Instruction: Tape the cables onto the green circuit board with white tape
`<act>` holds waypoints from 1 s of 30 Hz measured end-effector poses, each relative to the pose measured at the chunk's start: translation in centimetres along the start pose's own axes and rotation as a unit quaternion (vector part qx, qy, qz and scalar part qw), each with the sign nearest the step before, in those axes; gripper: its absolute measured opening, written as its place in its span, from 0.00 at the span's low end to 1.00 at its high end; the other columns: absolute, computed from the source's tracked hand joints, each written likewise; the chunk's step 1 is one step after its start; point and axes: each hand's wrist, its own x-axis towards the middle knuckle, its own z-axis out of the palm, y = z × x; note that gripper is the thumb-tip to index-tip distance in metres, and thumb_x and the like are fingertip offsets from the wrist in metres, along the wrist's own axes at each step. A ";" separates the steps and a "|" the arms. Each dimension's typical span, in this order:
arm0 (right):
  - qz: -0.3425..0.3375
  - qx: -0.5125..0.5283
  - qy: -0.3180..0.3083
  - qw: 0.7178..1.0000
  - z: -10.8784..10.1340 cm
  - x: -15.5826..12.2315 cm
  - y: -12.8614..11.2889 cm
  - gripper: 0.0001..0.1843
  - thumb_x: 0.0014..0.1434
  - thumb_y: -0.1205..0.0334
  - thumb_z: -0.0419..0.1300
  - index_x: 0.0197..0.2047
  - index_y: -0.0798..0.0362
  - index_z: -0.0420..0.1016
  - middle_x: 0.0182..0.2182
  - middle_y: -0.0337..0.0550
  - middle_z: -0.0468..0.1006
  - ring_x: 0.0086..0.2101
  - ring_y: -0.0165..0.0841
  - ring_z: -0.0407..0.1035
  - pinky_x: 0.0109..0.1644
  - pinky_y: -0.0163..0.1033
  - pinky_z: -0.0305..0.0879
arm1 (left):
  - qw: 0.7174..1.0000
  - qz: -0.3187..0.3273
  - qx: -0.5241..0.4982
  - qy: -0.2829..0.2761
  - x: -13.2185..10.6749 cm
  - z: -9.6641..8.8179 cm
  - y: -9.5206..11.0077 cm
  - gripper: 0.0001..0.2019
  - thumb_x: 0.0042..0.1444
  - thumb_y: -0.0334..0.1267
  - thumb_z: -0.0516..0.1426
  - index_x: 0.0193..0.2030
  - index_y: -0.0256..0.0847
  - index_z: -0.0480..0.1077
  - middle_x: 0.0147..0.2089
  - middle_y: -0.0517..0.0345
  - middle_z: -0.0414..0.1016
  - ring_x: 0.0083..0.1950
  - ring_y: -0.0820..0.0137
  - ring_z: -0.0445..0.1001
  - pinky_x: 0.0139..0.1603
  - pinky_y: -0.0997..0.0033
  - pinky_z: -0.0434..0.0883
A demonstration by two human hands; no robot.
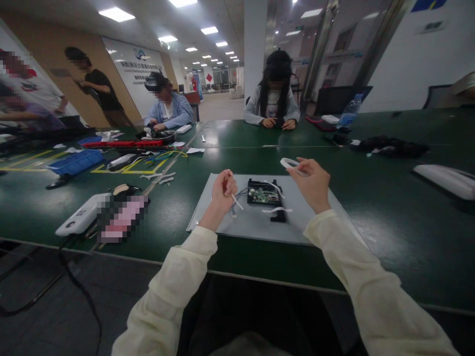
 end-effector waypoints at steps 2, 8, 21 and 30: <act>0.011 -0.012 -0.033 0.999 0.5 0.5 0.4 0.14 0.49 0.52 0.62 0.29 0.54 0.66 0.37 0.49 0.76 0.39 0.41 0.73 0.43 0.46 0.67 | 1.000 -0.005 0.000 0.001 0.1 -0.1 0.0 0.08 0.52 0.36 0.55 0.25 0.37 0.63 0.13 0.72 0.50 0.11 0.85 0.44 0.13 0.80 0.44; 0.010 -0.127 -0.150 0.980 3.6 3.7 1.2 0.10 0.48 0.57 0.62 0.27 0.54 0.67 0.28 0.43 0.77 0.34 0.38 0.72 0.44 0.46 0.63 | 1.000 -0.015 0.005 0.007 0.1 -0.1 -0.1 0.08 0.52 0.36 0.55 0.25 0.37 0.63 0.14 0.71 0.50 0.12 0.85 0.44 0.13 0.80 0.44; 0.039 -0.239 -0.285 0.927 12.0 6.7 5.7 0.06 0.57 0.64 0.53 0.34 0.55 0.70 0.37 0.49 0.74 0.43 0.41 0.65 0.52 0.71 0.37 | 0.999 -0.036 -0.030 0.020 0.3 0.0 0.0 0.07 0.52 0.34 0.55 0.25 0.36 0.63 0.14 0.71 0.51 0.12 0.85 0.46 0.13 0.81 0.44; 0.109 -0.128 -0.346 0.923 10.4 7.1 5.0 0.13 0.54 0.67 0.54 0.43 0.55 0.73 0.46 0.51 0.73 0.48 0.42 0.65 0.56 0.52 0.51 | 0.998 -0.038 -0.051 -0.015 0.3 0.0 -0.2 0.05 0.50 0.33 0.56 0.26 0.36 0.64 0.14 0.70 0.54 0.12 0.85 0.48 0.12 0.82 0.44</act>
